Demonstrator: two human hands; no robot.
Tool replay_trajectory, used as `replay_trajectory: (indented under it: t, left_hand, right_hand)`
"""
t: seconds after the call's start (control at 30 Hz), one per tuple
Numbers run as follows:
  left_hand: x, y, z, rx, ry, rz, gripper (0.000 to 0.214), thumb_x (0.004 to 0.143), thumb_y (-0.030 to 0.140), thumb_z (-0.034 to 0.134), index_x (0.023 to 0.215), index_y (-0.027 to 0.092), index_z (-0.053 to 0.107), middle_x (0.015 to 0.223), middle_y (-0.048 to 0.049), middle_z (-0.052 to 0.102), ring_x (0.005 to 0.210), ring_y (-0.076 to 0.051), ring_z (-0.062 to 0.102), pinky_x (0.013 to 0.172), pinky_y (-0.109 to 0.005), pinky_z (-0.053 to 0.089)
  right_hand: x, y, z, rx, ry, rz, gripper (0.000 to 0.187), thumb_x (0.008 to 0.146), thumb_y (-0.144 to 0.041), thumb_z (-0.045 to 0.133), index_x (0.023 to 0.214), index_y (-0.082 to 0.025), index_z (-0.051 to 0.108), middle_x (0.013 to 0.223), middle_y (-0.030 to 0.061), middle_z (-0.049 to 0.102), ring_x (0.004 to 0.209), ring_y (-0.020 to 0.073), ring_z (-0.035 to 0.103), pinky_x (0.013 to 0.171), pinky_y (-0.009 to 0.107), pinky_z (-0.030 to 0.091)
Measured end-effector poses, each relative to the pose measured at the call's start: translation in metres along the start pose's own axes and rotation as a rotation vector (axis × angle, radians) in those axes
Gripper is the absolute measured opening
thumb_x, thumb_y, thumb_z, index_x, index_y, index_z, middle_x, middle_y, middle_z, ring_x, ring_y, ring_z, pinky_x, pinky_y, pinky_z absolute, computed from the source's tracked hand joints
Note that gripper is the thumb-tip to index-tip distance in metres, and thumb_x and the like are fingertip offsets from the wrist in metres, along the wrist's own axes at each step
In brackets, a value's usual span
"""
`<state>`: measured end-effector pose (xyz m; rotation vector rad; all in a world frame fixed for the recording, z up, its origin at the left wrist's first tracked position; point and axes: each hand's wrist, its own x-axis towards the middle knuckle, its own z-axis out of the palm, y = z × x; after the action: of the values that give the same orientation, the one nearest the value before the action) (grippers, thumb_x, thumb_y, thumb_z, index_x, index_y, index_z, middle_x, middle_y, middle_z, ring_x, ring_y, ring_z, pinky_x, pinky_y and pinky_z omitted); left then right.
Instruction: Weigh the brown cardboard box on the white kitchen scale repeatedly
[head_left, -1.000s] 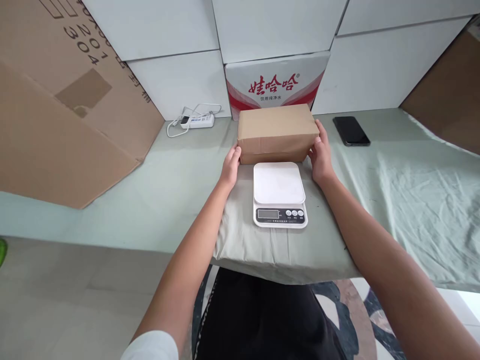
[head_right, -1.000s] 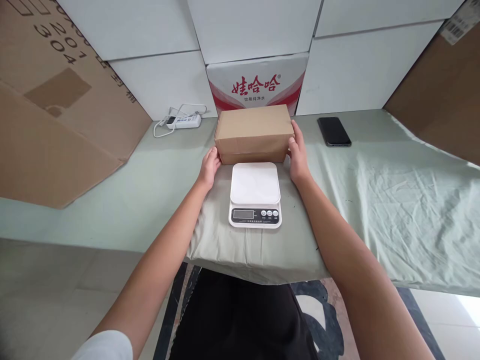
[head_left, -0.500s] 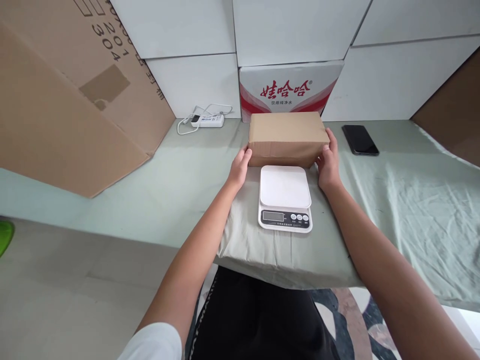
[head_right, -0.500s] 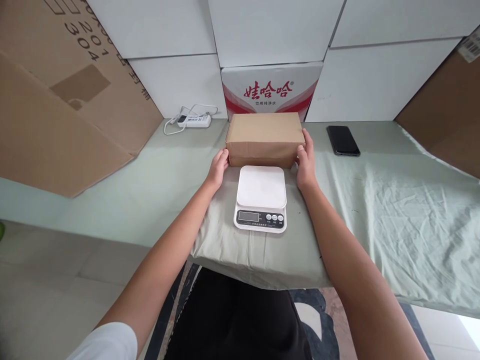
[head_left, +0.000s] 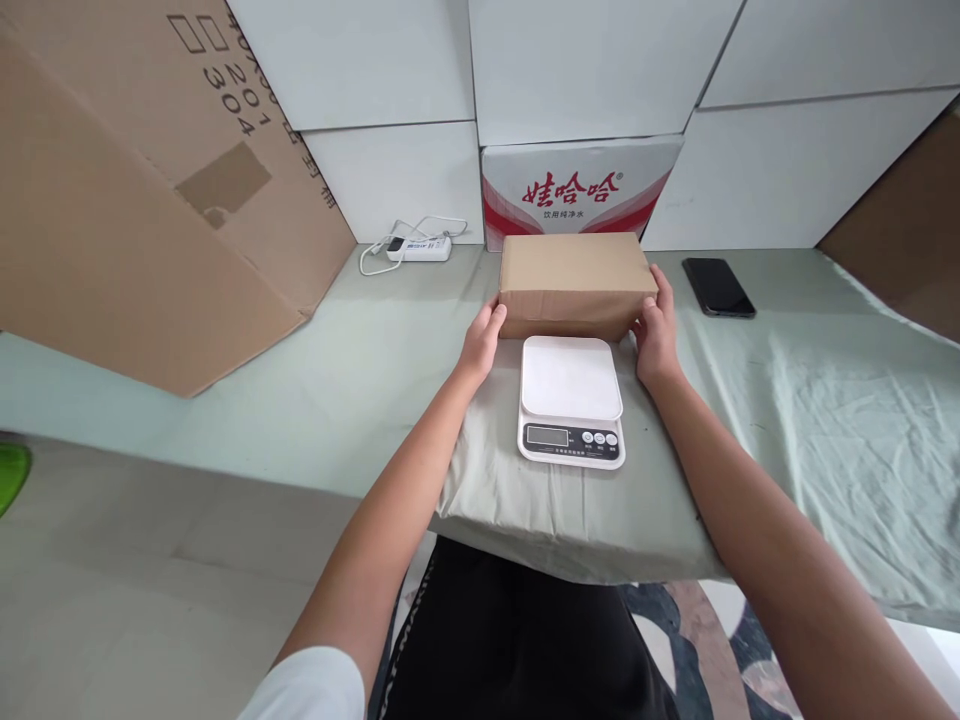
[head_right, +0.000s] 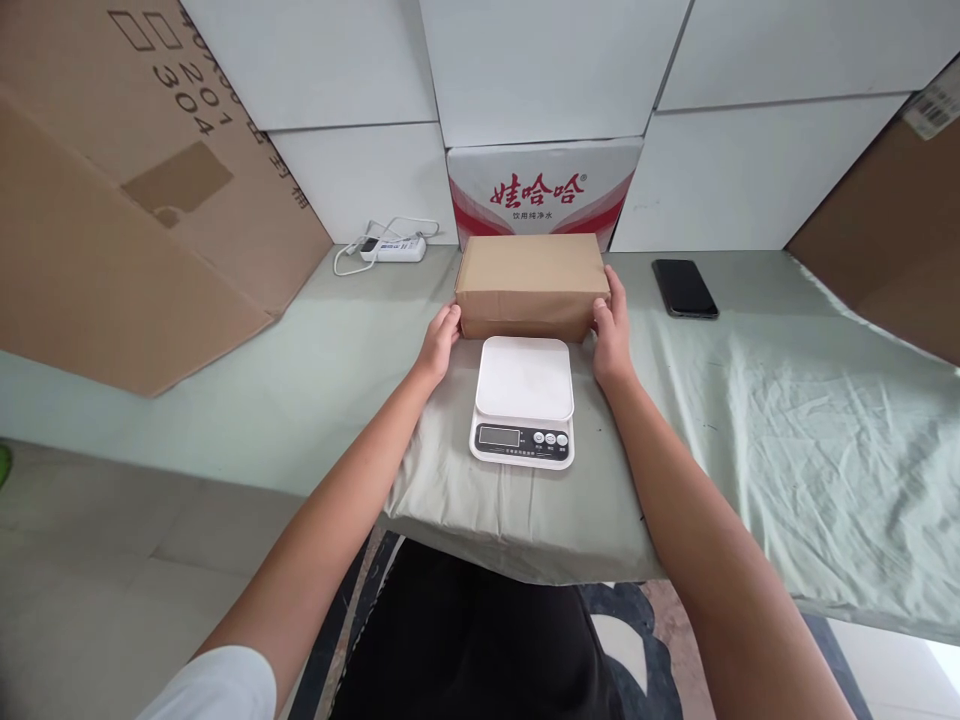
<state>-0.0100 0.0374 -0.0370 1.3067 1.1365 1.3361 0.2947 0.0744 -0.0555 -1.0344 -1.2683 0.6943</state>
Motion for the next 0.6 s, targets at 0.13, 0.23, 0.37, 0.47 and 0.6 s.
replay_trajectory:
  t: [0.13, 0.23, 0.37, 0.47, 0.6]
  left_hand:
    - [0.0022, -0.0035, -0.0002, -0.007, -0.007, 0.01, 0.082, 0.104, 0.084, 0.058, 0.164, 0.029, 0.064, 0.179, -0.0085, 0.064, 0.173, -0.035, 0.053, 0.145, -0.052, 0.038]
    - [0.0026, -0.0045, -0.0003, -0.013, -0.007, 0.022, 0.081, 0.105, 0.083, 0.059, 0.165, 0.028, 0.063, 0.179, -0.0089, 0.064, 0.173, -0.035, 0.053, 0.146, -0.054, 0.037]
    - [0.0023, -0.0041, 0.0002, -0.017, 0.004, 0.014, 0.082, 0.104, 0.084, 0.061, 0.165, 0.029, 0.064, 0.178, -0.0088, 0.065, 0.174, -0.036, 0.051, 0.146, -0.055, 0.037]
    - [0.0017, -0.0036, 0.0004, -0.019, -0.001, 0.024, 0.082, 0.105, 0.083, 0.06, 0.165, 0.027, 0.063, 0.178, -0.0106, 0.064, 0.172, -0.036, 0.053, 0.146, -0.055, 0.037]
    - [0.001, -0.0033, -0.0003, -0.007, 0.007, 0.013, 0.079, 0.106, 0.081, 0.06, 0.165, 0.028, 0.064, 0.177, -0.0093, 0.066, 0.172, -0.036, 0.053, 0.146, -0.056, 0.037]
  right_hand:
    - [0.0015, 0.0041, -0.0005, -0.01, 0.012, -0.007, 0.086, 0.093, -0.081, 0.06, 0.168, -0.039, 0.053, 0.13, 0.0063, 0.073, 0.121, 0.0277, 0.072, 0.097, 0.044, 0.066]
    - [0.0015, 0.0047, -0.0001, -0.004, 0.017, -0.015, 0.087, 0.093, -0.08, 0.061, 0.169, -0.037, 0.053, 0.124, 0.0056, 0.073, 0.116, 0.0267, 0.072, 0.094, 0.042, 0.066]
    - [0.0015, 0.0049, 0.0004, 0.016, 0.026, -0.018, 0.086, 0.095, -0.076, 0.063, 0.17, -0.036, 0.055, 0.119, 0.0039, 0.074, 0.112, 0.0247, 0.072, 0.091, 0.039, 0.066]
    - [0.0018, 0.005, 0.0005, 0.043, 0.042, 0.008, 0.085, 0.094, -0.071, 0.066, 0.171, -0.035, 0.057, 0.117, 0.0036, 0.075, 0.111, 0.0237, 0.072, 0.09, 0.037, 0.066]
    - [0.0008, 0.0039, 0.0002, 0.03, 0.045, 0.001, 0.081, 0.096, -0.069, 0.065, 0.17, -0.036, 0.058, 0.116, 0.0033, 0.075, 0.113, 0.0236, 0.072, 0.092, 0.036, 0.066]
